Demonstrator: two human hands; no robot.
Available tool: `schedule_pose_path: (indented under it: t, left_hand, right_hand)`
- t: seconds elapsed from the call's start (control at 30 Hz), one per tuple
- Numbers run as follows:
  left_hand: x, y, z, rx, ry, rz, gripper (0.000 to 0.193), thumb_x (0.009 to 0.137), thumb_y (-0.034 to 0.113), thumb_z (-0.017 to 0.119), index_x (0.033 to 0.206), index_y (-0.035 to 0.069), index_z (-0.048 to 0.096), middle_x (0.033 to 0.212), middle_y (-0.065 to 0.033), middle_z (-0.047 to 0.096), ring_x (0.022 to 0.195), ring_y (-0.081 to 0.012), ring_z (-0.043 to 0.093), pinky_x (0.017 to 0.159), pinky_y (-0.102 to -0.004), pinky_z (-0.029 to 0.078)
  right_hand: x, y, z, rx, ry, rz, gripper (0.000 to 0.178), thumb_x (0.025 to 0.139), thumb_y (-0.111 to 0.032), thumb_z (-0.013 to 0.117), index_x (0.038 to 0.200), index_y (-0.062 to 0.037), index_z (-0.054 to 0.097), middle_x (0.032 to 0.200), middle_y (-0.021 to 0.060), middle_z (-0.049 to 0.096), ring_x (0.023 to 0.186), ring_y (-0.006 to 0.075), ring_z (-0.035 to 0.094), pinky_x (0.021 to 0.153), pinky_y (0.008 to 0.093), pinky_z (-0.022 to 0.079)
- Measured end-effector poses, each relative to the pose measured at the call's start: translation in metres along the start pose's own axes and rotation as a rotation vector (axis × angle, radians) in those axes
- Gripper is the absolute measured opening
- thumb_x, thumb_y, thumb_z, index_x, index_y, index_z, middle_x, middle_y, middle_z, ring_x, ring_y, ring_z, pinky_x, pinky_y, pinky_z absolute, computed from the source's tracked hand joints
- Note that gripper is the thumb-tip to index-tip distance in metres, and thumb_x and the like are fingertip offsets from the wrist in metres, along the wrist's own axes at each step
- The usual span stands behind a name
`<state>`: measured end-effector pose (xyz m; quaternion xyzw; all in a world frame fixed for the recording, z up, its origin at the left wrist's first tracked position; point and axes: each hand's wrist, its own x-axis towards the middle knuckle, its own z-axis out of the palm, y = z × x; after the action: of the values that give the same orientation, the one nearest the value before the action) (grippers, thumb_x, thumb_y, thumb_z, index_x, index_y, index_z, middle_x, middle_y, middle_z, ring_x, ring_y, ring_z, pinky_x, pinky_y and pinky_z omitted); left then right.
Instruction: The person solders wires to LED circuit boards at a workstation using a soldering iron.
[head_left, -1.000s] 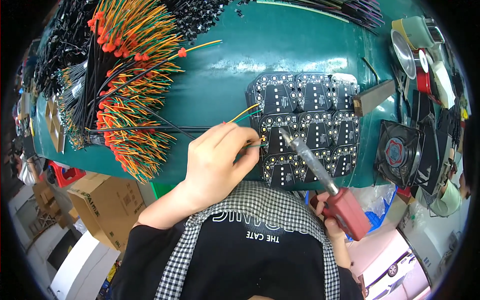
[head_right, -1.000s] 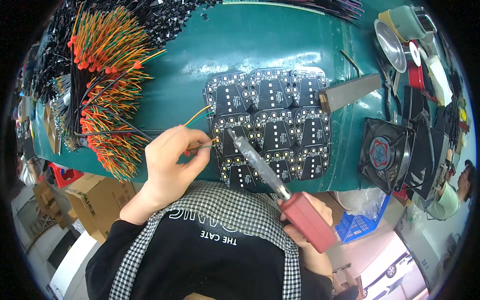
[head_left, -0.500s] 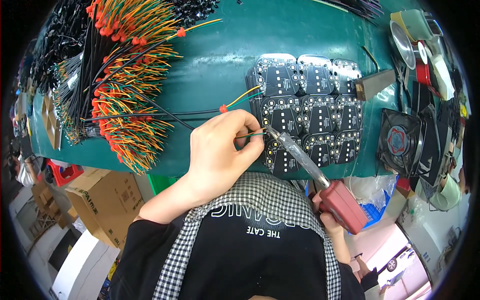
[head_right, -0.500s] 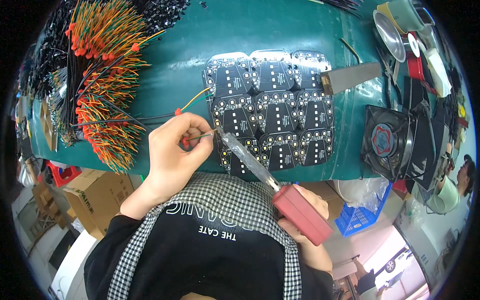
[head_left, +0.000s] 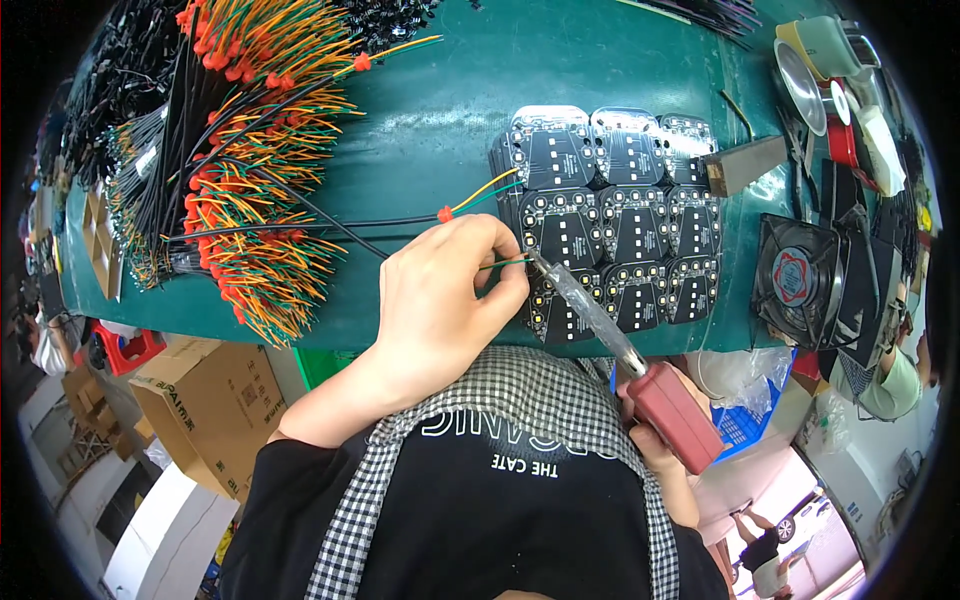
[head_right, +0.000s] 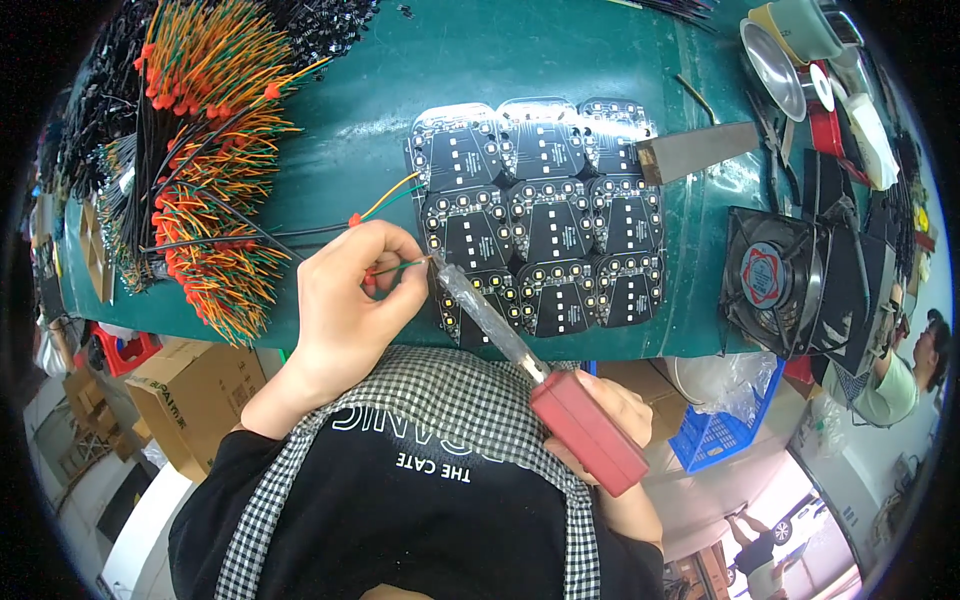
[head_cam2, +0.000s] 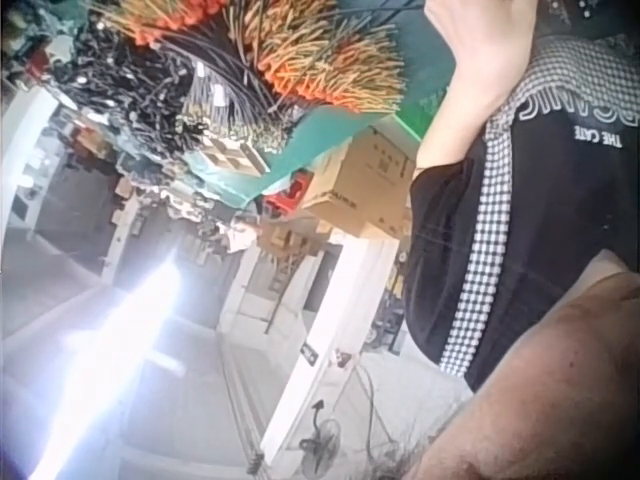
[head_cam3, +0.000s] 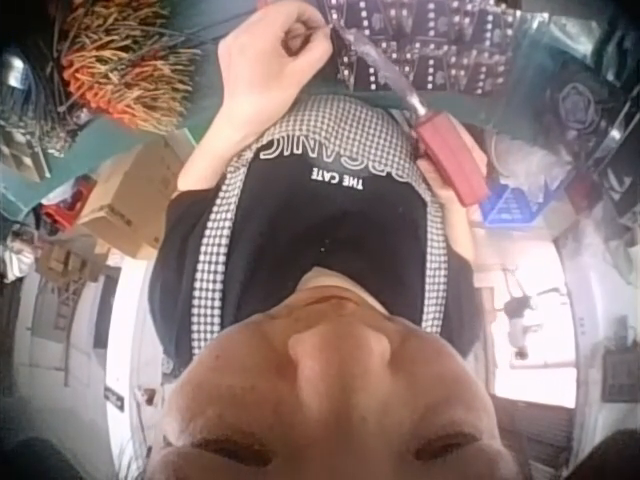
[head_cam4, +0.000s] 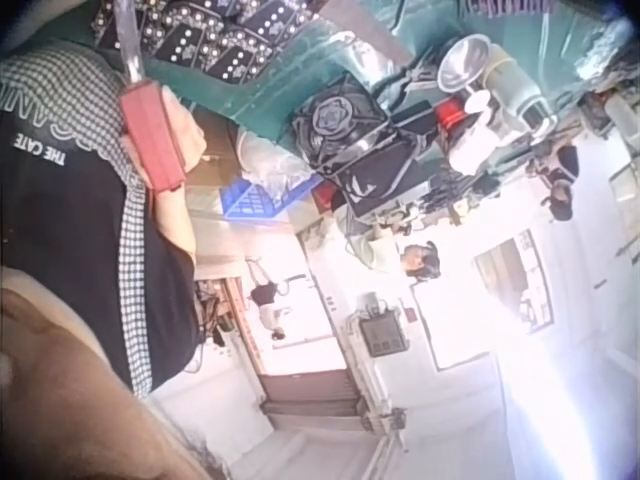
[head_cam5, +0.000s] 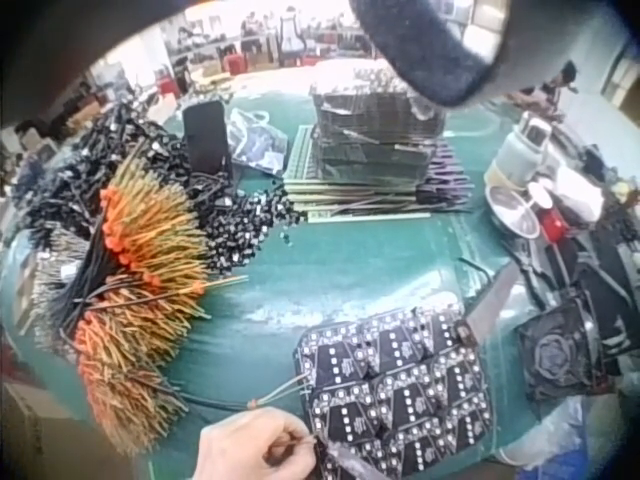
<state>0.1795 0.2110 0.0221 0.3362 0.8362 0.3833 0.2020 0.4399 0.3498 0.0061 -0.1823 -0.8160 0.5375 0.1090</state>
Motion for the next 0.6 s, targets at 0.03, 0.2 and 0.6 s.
schedule_pose_path:
  t: [0.03, 0.2, 0.6]
  left_hand:
    - [0.0, 0.0, 0.0, 0.0, 0.001, 0.001, 0.012, 0.072, 0.009, 0.067, 0.079, 0.008, 0.057, 0.062, -0.0017, 0.05, 0.056, -0.0183, 0.052, 0.052, -0.0337, 0.041]
    - [0.0, 0.004, -0.002, 0.017, -0.011, 0.014, 0.013, 0.073, 0.008, 0.066, 0.081, 0.008, 0.056, 0.066, -0.0029, 0.053, 0.06, -0.0203, 0.055, 0.055, -0.0342, 0.043]
    - [-0.006, -0.001, -0.003, -0.009, -0.012, 0.199, 0.014, 0.077, -0.003, 0.066, 0.085, 0.004, 0.056, 0.085, -0.0061, 0.056, 0.07, -0.0195, 0.055, 0.061, -0.0308, 0.046]
  right_hand:
    - [-0.006, 0.002, 0.0, 0.033, -0.001, 0.068, 0.069, 0.07, -0.038, 0.082, 0.115, 0.007, 0.057, 0.094, 0.0162, 0.069, 0.081, 0.0278, 0.07, 0.074, 0.0339, 0.055]
    - [-0.035, 0.014, 0.007, 0.023, 0.181, 0.099, 0.072, 0.07, -0.044, 0.081, 0.115, 0.0068, 0.056, 0.092, 0.0144, 0.069, 0.08, 0.0268, 0.07, 0.074, 0.0335, 0.055]
    - [-0.028, 0.008, 0.012, 0.072, 0.159, 0.142, 0.07, 0.076, -0.048, 0.074, 0.116, 0.006, 0.055, 0.091, 0.0107, 0.069, 0.076, 0.0244, 0.069, 0.068, 0.0328, 0.054]
